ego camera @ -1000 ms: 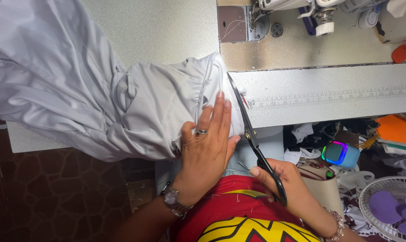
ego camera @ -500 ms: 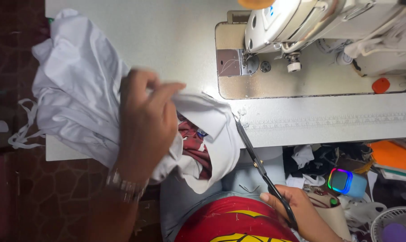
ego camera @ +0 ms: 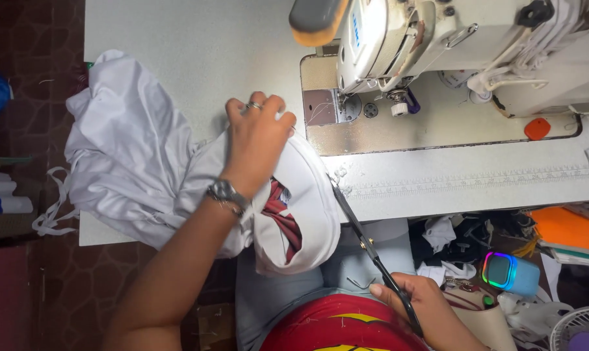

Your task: Trimming excess fabric from a garment piece using scissors at a sewing workstation

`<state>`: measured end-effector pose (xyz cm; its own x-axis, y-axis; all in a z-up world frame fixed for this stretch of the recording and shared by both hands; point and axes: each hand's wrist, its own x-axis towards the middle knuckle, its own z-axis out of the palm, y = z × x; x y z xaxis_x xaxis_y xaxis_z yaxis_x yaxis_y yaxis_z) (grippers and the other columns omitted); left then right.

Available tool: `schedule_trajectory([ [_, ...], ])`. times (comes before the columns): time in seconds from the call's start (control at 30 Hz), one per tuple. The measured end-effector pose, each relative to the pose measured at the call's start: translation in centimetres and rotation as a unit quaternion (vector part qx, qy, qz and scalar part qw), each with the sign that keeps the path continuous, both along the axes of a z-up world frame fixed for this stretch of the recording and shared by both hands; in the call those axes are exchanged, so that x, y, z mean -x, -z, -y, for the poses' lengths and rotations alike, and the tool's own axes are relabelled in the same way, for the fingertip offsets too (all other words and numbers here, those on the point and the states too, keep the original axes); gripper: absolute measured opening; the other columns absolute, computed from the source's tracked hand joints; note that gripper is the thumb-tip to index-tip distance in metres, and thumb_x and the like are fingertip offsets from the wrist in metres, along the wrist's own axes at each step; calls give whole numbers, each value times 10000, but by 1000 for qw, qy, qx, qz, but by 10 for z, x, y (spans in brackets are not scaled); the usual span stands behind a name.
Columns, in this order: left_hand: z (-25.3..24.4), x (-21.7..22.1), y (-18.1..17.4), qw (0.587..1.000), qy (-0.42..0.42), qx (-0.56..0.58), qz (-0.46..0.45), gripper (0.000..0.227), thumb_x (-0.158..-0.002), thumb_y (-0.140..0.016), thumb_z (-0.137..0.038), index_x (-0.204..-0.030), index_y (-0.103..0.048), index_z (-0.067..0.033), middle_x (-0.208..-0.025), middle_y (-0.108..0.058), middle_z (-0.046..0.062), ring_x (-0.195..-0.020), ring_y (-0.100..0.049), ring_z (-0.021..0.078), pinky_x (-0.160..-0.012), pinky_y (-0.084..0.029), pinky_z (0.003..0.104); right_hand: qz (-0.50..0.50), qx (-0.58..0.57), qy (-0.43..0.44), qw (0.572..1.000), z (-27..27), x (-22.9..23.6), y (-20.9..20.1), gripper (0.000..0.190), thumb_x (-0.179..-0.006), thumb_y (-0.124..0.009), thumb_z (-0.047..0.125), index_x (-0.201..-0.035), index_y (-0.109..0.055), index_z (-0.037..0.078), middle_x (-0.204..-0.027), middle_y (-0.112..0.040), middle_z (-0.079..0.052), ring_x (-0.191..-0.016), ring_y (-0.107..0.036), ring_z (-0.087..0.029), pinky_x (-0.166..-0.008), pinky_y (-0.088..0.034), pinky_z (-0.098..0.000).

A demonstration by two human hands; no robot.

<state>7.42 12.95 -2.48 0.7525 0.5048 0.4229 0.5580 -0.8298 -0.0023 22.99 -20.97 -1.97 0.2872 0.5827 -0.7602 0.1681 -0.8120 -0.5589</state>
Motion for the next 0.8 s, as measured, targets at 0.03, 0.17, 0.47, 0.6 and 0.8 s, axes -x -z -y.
schedule_trajectory([
  [0.03,15,-3,-7,999,-15,-26,-11,48,-879,-675,-224,-866,-712,-252,-1120,-605,-16,-1078,-544,268,-861,-356,484,-10,11,15,1000,-2,0,-2,538,-954,-827,352,-656,-458,96,-534,-403,-37,-435,-449,-167,-462,-342,-303],
  [0.17,84,5,-9,994,-59,64,-66,501,-931,-598,-411,-1391,-614,-213,-1486,-568,100,-1359,-510,315,-1035,-355,509,-14,-13,0,1000,1,-2,2,527,-954,-801,364,-646,-467,98,-520,-432,-31,-412,-490,-158,-440,-353,-292],
  [0.47,97,29,5,986,-106,86,-94,701,-925,-530,-723,-1530,-478,-372,-1640,-361,83,-1470,-367,296,-1090,-331,662,-49,-80,-42,995,-9,-3,0,492,-916,-681,453,-633,-546,74,-498,-528,-49,-473,-512,-143,-496,-329,-295],
  [0.6,97,30,8,984,-110,86,-107,734,-939,-498,-747,-1564,-429,-367,-1654,-336,69,-1481,-357,286,-1098,-322,658,11,-48,-84,995,-11,-6,14,510,-888,-639,566,-676,-555,110,-619,-477,0,-584,-446,-122,-563,-320,-305],
  [0.8,96,30,10,978,-135,69,-144,918,-923,-430,-816,-1605,-389,-204,-1673,-323,-9,-1496,-333,210,-1136,-294,613,39,-19,-78,996,-20,-7,6,564,-867,-714,534,-609,-458,103,-469,-476,-28,-494,-462,-135,-524,-337,-303],
])
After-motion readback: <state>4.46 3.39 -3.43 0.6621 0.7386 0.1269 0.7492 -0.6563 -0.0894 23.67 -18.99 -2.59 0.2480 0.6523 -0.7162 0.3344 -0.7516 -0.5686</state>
